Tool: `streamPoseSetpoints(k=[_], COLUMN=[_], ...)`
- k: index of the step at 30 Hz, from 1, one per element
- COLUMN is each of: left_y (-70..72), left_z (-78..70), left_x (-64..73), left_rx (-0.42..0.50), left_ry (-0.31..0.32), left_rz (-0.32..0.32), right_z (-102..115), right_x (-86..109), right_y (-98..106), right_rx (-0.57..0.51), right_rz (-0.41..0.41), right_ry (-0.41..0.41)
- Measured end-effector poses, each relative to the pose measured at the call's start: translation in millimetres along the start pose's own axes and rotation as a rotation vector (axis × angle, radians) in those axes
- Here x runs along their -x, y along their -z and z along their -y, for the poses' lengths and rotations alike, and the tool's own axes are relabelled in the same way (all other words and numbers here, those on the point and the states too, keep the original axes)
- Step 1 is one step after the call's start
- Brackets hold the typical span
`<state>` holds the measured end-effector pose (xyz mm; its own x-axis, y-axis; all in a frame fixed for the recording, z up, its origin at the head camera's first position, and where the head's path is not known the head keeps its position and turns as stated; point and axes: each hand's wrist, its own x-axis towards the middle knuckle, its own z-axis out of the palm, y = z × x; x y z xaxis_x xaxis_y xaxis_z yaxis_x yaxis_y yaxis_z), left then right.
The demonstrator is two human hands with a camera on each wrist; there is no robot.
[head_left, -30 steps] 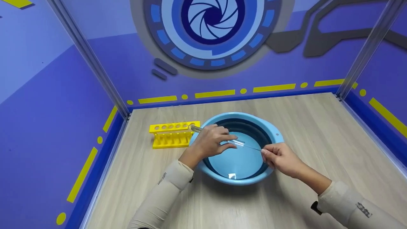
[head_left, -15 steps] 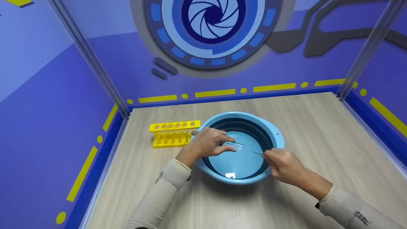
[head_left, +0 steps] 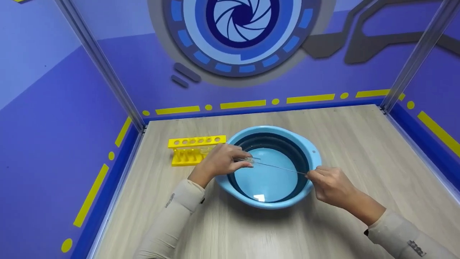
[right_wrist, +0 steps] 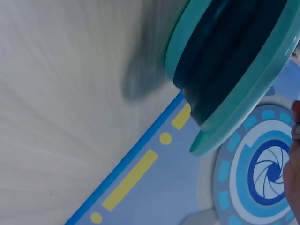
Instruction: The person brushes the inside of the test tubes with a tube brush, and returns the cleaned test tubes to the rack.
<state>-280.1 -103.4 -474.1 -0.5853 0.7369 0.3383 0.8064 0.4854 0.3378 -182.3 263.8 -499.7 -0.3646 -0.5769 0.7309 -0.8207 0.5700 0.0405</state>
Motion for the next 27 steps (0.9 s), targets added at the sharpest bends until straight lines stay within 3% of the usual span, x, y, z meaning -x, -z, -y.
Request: streamPoseSetpoints(k=[7, 13, 16, 18, 21, 24, 27], left_y=[3.1, 8.4, 10.1, 12.1, 15.8, 19.9, 23.5], left_z=[9.6, 16.4, 18.0, 18.3, 18.2, 18.0, 17.7], left_x=[7.9, 14.8, 16.4, 16.8, 16.2, 14.3, 11.7], left_rx=[-0.043, -0.186, -0.225, -0.237, -0.228, -0.185, -0.126], left_ry=[-0.027, -0.095, -0.113, -0.117, -0.093, -0.046, -0.007], left_rz=[-0.094, -0.198, -0.229, -0.236, -0.208, -0.156, -0.109], right_z=[9, 13, 10, 7, 3, 1, -1], right_x=[-1.8, -6.1, -7.7, -8.3, -7.8, -5.2, -0.3], right_y=[-1, 15, 24, 29, 34, 37, 40], right_rx=[-0.272, -0.604, -0.776, -0.835, -0.825, -0.714, -0.577], right_rz=[0.007, 0.193, 0.265, 0.287, 0.291, 0.254, 0.192], right_ry=[-0.304, -0.664, -0.797, -0.825, -0.833, -0.82, -0.744])
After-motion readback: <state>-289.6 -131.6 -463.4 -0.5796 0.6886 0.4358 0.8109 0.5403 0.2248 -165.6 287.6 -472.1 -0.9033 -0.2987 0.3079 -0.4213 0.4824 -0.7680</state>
